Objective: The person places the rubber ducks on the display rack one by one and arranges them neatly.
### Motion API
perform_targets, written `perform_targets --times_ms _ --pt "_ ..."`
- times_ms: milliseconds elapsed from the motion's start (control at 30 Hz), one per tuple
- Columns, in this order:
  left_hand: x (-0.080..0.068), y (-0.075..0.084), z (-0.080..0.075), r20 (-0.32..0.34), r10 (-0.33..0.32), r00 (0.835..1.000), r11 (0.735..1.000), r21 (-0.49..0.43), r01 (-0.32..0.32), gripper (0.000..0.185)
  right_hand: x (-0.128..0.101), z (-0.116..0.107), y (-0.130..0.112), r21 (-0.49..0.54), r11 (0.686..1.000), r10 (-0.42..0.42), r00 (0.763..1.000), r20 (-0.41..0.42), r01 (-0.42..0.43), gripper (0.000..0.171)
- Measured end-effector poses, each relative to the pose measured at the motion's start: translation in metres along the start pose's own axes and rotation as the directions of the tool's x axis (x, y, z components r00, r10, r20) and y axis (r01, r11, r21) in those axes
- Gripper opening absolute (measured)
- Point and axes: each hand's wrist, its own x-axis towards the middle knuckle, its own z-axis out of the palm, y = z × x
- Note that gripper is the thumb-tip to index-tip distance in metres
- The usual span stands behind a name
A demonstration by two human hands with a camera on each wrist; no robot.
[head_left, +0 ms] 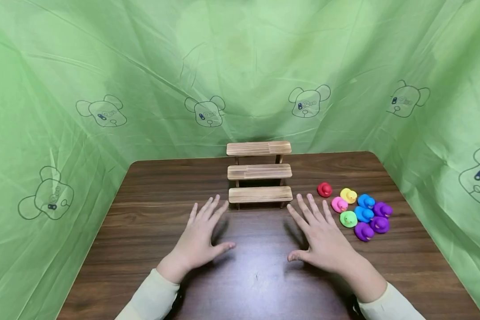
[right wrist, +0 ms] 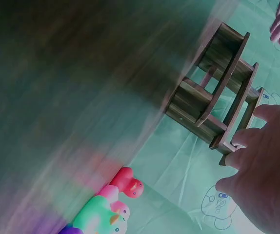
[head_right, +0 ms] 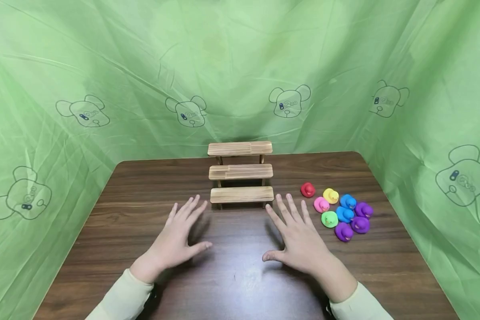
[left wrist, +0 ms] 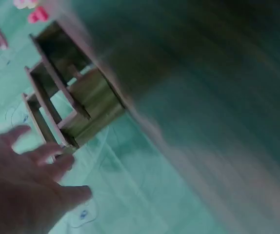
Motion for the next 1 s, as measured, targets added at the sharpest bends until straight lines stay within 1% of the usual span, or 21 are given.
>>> perform_targets --times_ms 33,67,100,167,233,300,367,400,433,467,533,567,633,700,767,800,900,933,1000 --pt "0.003 -0.002 0.000 -0.015 -0.033 0.999 0.997 -0.076 0.032 0.109 0.000 -0.001 0.001 -0.002 1.000 0.002 1.000 -0.006 -0.002 0.131" --pt "0.006 -0.005 0.000 -0.027 -0.071 0.997 0.986 -0.151 0.066 0.105 0.000 -0.002 0.002 -0.005 1.000 0.002 1.000 -0.011 -0.002 0.131" --pt "0.009 -0.008 0.000 -0.034 -0.110 0.993 0.970 -0.223 0.099 0.102 0.000 -0.003 0.003 -0.004 1.000 0.001 1.000 -0.019 -0.001 0.130" --pt "0.016 -0.014 0.001 -0.039 -0.184 0.982 0.925 -0.346 0.159 0.097 0.001 -0.004 0.005 -0.001 1.000 0.000 1.000 -0.029 0.000 0.130" --pt "0.024 -0.021 0.004 -0.028 -0.240 0.970 0.878 -0.433 0.204 0.093 0.003 -0.006 0.006 0.014 1.000 0.000 0.999 -0.038 0.001 0.128" --pt "0.030 -0.026 0.008 0.006 -0.285 0.959 0.829 -0.500 0.249 0.090 0.004 -0.007 0.008 0.035 0.999 -0.001 0.999 -0.054 0.002 0.123" --pt "0.038 -0.029 0.011 0.044 -0.316 0.948 0.779 -0.557 0.286 0.087 0.006 -0.009 0.010 0.068 0.998 0.007 0.997 -0.078 -0.002 0.115" --pt "0.041 -0.030 0.012 0.057 -0.322 0.945 0.754 -0.588 0.292 0.085 0.007 -0.010 0.011 0.086 0.996 0.012 0.996 -0.093 -0.004 0.110" --pt "0.045 -0.031 0.012 0.072 -0.330 0.941 0.724 -0.620 0.302 0.085 0.008 -0.011 0.012 0.106 0.994 0.020 0.994 -0.109 -0.008 0.105" --pt "0.049 -0.032 0.013 0.082 -0.334 0.939 0.701 -0.645 0.305 0.083 0.010 -0.011 0.013 0.121 0.993 0.027 0.991 -0.127 -0.012 0.098" --pt "0.056 -0.033 0.013 0.094 -0.337 0.937 0.663 -0.683 0.307 0.082 0.012 -0.013 0.017 0.156 0.988 0.045 0.986 -0.162 -0.020 0.083" --pt "0.059 -0.035 0.015 0.096 -0.335 0.937 0.652 -0.694 0.304 0.081 0.013 -0.013 0.019 0.172 0.985 0.055 0.982 -0.179 -0.023 0.075" --pt "0.065 -0.038 0.016 0.112 -0.341 0.933 0.630 -0.710 0.315 0.081 0.015 -0.013 0.023 0.210 0.977 0.074 0.974 -0.213 -0.029 0.060" --pt "0.071 -0.042 0.018 0.130 -0.343 0.930 0.615 -0.718 0.327 0.080 0.017 -0.013 0.029 0.254 0.967 0.096 0.966 -0.239 -0.034 0.050" --pt "0.076 -0.046 0.020 0.151 -0.340 0.928 0.587 -0.737 0.335 0.079 0.018 -0.014 0.034 0.300 0.953 0.128 0.958 -0.256 -0.047 0.045" --pt "0.078 -0.047 0.020 0.161 -0.336 0.928 0.570 -0.750 0.337 0.078 0.019 -0.015 0.037 0.321 0.945 0.146 0.954 -0.262 -0.057 0.044" --pt "0.084 -0.052 0.021 0.178 -0.318 0.931 0.527 -0.784 0.330 0.075 0.020 -0.017 0.045 0.381 0.918 0.216 0.941 -0.262 -0.105 0.041" --pt "0.085 -0.053 0.022 0.185 -0.316 0.931 0.519 -0.787 0.333 0.075 0.021 -0.017 0.048 0.402 0.907 0.246 0.935 -0.257 -0.129 0.039" --pt "0.088 -0.055 0.022 0.193 -0.307 0.932 0.521 -0.785 0.334 0.074 0.022 -0.018 0.053 0.450 0.875 0.308 0.922 -0.234 -0.178 0.035"
